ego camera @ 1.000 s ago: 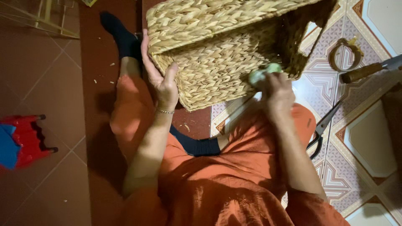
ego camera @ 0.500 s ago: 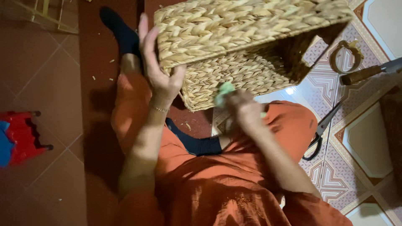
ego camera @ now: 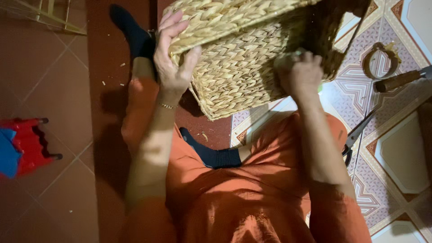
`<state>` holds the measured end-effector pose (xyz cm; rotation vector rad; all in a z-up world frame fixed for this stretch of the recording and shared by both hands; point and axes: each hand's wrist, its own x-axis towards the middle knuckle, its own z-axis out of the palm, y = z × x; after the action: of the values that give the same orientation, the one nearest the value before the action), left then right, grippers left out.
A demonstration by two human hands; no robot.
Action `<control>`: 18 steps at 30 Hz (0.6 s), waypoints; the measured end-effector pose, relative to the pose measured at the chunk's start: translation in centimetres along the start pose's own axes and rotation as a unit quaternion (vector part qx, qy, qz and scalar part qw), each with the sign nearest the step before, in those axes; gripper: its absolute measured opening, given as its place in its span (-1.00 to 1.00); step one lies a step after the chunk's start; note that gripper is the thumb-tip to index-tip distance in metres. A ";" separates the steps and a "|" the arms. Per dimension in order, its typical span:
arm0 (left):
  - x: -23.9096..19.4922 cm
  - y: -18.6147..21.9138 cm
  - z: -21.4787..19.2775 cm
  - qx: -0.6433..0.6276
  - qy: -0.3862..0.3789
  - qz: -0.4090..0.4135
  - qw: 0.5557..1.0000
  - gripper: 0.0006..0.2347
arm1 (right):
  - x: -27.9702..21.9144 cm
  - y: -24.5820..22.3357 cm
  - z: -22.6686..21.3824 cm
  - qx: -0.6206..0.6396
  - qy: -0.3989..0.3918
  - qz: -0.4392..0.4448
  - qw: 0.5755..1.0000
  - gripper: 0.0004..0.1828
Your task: The person wipes the interior and exterior surfaces of a woven basket with a green cloth and uses scissors to trim loose strands. The person rotates the basket to access different sides and continues wiping until the end of the clip.
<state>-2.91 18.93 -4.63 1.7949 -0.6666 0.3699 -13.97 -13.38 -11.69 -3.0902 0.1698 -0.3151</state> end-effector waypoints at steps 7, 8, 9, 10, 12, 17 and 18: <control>-0.8 1.4 0.0 0.010 0.002 -0.009 1.000 -0.64 | -0.7 -8.7 1.9 -0.095 -0.256 -0.073 0.959 -0.57; -0.5 1.4 0.1 0.006 0.002 -0.010 1.000 -0.63 | -1.0 -10.6 1.9 -0.042 -0.288 -0.098 0.952 -0.48; -0.4 1.6 0.0 0.003 0.000 -0.012 1.000 -0.63 | -1.7 -12.6 2.3 0.013 -0.320 -0.121 0.939 -0.35; -0.4 1.6 -0.2 0.000 -0.002 -0.014 1.000 -0.62 | -2.6 -14.5 2.3 0.031 -0.253 -0.136 0.957 -0.48; -0.2 1.7 -0.3 0.000 -0.005 -0.010 1.000 -0.63 | -3.3 -16.5 2.6 0.084 -0.163 -0.170 0.968 -0.59; -0.7 1.5 -1.3 0.023 -0.024 -0.011 0.999 -0.58 | -1.8 -11.7 3.2 0.012 -0.262 -0.168 0.950 -0.79; -0.9 1.3 -1.5 0.027 -0.029 -0.006 0.999 -0.56 | -1.0 -9.8 3.0 0.057 -0.218 -0.126 0.966 -0.70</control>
<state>-4.28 20.27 -3.67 1.8658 -0.6912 0.3323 -13.35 -3.50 -14.41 -2.9712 -0.2461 0.3412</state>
